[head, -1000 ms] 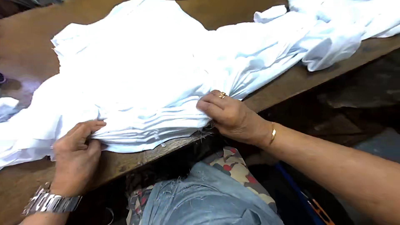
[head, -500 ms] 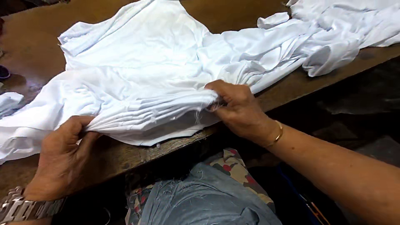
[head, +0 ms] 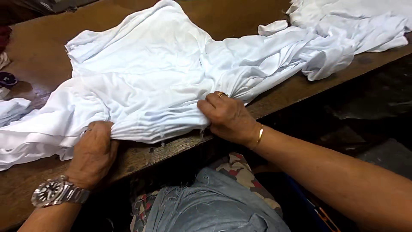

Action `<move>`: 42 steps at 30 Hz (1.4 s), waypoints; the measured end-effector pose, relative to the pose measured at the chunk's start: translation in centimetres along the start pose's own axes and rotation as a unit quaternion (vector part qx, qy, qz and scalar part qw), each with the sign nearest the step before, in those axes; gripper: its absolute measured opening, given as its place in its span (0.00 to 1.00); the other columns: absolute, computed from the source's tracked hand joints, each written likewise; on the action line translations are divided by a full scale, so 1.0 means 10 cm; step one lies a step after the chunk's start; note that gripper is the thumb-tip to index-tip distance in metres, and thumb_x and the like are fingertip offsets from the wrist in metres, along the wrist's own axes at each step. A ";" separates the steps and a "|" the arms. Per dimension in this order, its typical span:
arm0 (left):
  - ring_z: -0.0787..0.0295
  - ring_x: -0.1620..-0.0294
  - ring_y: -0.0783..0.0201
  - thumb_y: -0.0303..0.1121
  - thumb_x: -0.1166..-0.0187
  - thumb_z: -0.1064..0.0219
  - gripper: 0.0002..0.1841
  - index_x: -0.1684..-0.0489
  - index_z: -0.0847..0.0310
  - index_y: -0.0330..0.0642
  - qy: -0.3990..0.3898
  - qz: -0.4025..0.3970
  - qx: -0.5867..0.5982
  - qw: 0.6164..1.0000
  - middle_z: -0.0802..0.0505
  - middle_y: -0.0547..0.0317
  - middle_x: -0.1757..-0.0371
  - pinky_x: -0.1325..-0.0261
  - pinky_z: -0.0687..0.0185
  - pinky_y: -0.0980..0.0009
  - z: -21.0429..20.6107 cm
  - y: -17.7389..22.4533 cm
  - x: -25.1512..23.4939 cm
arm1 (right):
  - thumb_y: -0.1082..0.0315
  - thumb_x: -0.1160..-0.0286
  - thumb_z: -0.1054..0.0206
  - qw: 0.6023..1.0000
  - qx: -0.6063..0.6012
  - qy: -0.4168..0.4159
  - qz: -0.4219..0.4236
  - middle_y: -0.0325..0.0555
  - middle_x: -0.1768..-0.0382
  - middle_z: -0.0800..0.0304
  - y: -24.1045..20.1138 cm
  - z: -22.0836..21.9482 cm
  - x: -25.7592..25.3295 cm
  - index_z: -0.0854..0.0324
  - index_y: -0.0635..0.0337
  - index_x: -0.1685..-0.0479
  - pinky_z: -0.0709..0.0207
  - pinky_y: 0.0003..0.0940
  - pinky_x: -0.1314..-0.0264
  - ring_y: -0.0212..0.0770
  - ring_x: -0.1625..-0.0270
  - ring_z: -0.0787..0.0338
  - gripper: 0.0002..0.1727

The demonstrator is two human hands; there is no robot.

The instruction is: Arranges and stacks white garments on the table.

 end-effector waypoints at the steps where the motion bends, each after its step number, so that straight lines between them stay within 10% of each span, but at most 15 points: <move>1: 0.14 0.46 0.26 0.34 0.14 0.49 0.19 0.45 0.25 0.21 -0.009 0.013 -0.008 1.000 0.14 0.25 0.49 0.46 0.20 0.32 0.06 -0.02 -0.02 | 0.73 0.41 0.29 0.999 -0.030 -0.003 -0.021 0.58 0.63 0.13 0.11 0.02 -0.07 0.15 0.65 0.53 0.20 0.55 0.69 0.62 0.58 0.09 0.15; 4: 0.13 0.61 0.25 0.31 0.19 0.47 0.17 0.48 0.26 0.20 -0.027 0.011 -0.019 0.999 0.15 0.26 0.60 0.62 0.22 0.30 0.21 0.02 -0.11 | 0.68 0.48 0.25 0.974 -0.185 -0.104 -0.076 0.46 0.74 0.16 0.48 0.06 -0.34 0.17 0.56 0.62 0.24 0.56 0.70 0.49 0.68 0.13 0.12; 8: 0.15 0.78 0.56 0.43 0.22 0.41 0.14 0.53 0.20 0.41 -0.142 -0.037 0.052 0.988 0.17 0.61 0.78 0.77 0.19 0.51 0.22 0.02 -0.12 | 0.83 0.47 0.27 0.895 -0.243 -0.349 -0.132 0.40 0.77 0.16 0.51 0.10 -0.54 0.16 0.54 0.70 0.26 0.42 0.72 0.37 0.73 0.18 0.12; 11: 0.15 0.75 0.72 0.45 0.23 0.38 0.15 0.47 0.18 0.47 -0.158 -0.014 0.129 0.979 0.14 0.71 0.74 0.72 0.17 0.65 0.19 -0.04 -0.09 | 0.87 0.40 0.29 0.839 -0.286 -0.420 -0.195 0.45 0.74 0.13 0.53 -0.06 -0.43 0.14 0.58 0.63 0.25 0.37 0.77 0.38 0.77 0.17 0.13; 15: 0.15 0.72 0.76 0.39 0.21 0.39 0.19 0.36 0.28 0.42 -0.040 0.057 0.213 0.975 0.12 0.65 0.62 0.70 0.13 0.74 0.19 -0.07 0.10 | 0.82 0.38 0.31 0.842 -0.355 -0.371 -0.163 0.42 0.74 0.14 0.59 -0.04 -0.34 0.16 0.58 0.59 0.25 0.30 0.78 0.33 0.77 0.17 0.12; 20: 0.11 0.53 0.58 0.27 0.28 0.42 0.10 0.69 0.13 0.39 0.039 -0.044 0.164 0.985 0.11 0.48 0.52 0.52 0.15 0.59 0.20 0.15 0.26 | 0.74 0.38 0.28 0.913 -0.325 -0.201 -0.142 0.41 0.66 0.14 0.62 0.06 -0.16 0.20 0.56 0.48 0.20 0.38 0.61 0.34 0.64 0.14 0.17; 25: 0.16 0.39 0.50 0.65 0.32 0.31 0.29 0.52 0.07 0.49 0.004 0.006 0.119 0.993 0.16 0.43 0.35 0.43 0.19 0.51 0.16 0.31 0.33 | 0.73 0.34 0.30 0.917 -0.306 -0.193 -0.170 0.41 0.67 0.13 0.63 0.05 -0.13 0.18 0.55 0.49 0.19 0.39 0.62 0.36 0.64 0.13 0.14; 29: 0.15 0.41 0.40 0.50 0.24 0.33 0.18 0.62 0.07 0.43 0.048 0.013 0.074 0.996 0.15 0.35 0.39 0.47 0.19 0.43 0.10 0.42 0.31 | 0.74 0.36 0.34 0.910 -0.280 -0.213 -0.218 0.44 0.67 0.14 0.67 -0.01 -0.25 0.16 0.55 0.53 0.22 0.48 0.62 0.41 0.63 0.14 0.12; 33: 0.12 0.47 0.59 0.43 0.17 0.37 0.15 0.63 0.09 0.42 -0.011 0.027 0.167 0.985 0.10 0.53 0.48 0.45 0.16 0.56 0.17 0.25 0.17 | 0.81 0.35 0.34 0.888 -0.303 -0.265 -0.224 0.45 0.66 0.13 0.67 0.00 -0.34 0.15 0.59 0.52 0.21 0.41 0.62 0.39 0.64 0.14 0.14; 36: 0.16 0.59 0.80 0.42 0.18 0.40 0.15 0.71 0.11 0.51 -0.069 0.046 0.257 0.963 0.11 0.73 0.61 0.55 0.21 0.80 0.24 0.04 0.05 | 0.74 0.37 0.28 0.923 -0.237 -0.271 -0.139 0.50 0.58 0.11 0.55 0.04 -0.25 0.20 0.56 0.39 0.18 0.58 0.55 0.49 0.54 0.10 0.23; 40: 0.20 0.69 0.82 0.42 0.19 0.40 0.14 0.76 0.14 0.55 -0.081 0.062 0.269 0.958 0.13 0.77 0.69 0.67 0.27 0.82 0.22 -0.08 -0.05 | 0.65 0.56 0.24 0.973 -0.119 -0.197 -0.001 0.57 0.38 0.18 0.22 0.14 0.01 0.32 0.60 0.18 0.18 0.56 0.46 0.58 0.37 0.16 0.49; 42: 0.20 0.71 0.82 0.44 0.20 0.38 0.14 0.78 0.15 0.56 -0.073 0.057 0.260 0.961 0.13 0.78 0.70 0.70 0.27 0.82 0.21 -0.08 -0.07 | 0.67 0.52 0.27 0.988 -0.091 -0.123 0.017 0.61 0.42 0.17 0.19 0.17 0.08 0.30 0.66 0.20 0.17 0.53 0.49 0.60 0.41 0.14 0.46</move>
Point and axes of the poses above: each hand's wrist, its own x-axis away from the middle knuckle, its own z-axis out of the back of the hand, y = z × x, the point moved 7 cm from there along -x, towards the middle knuckle
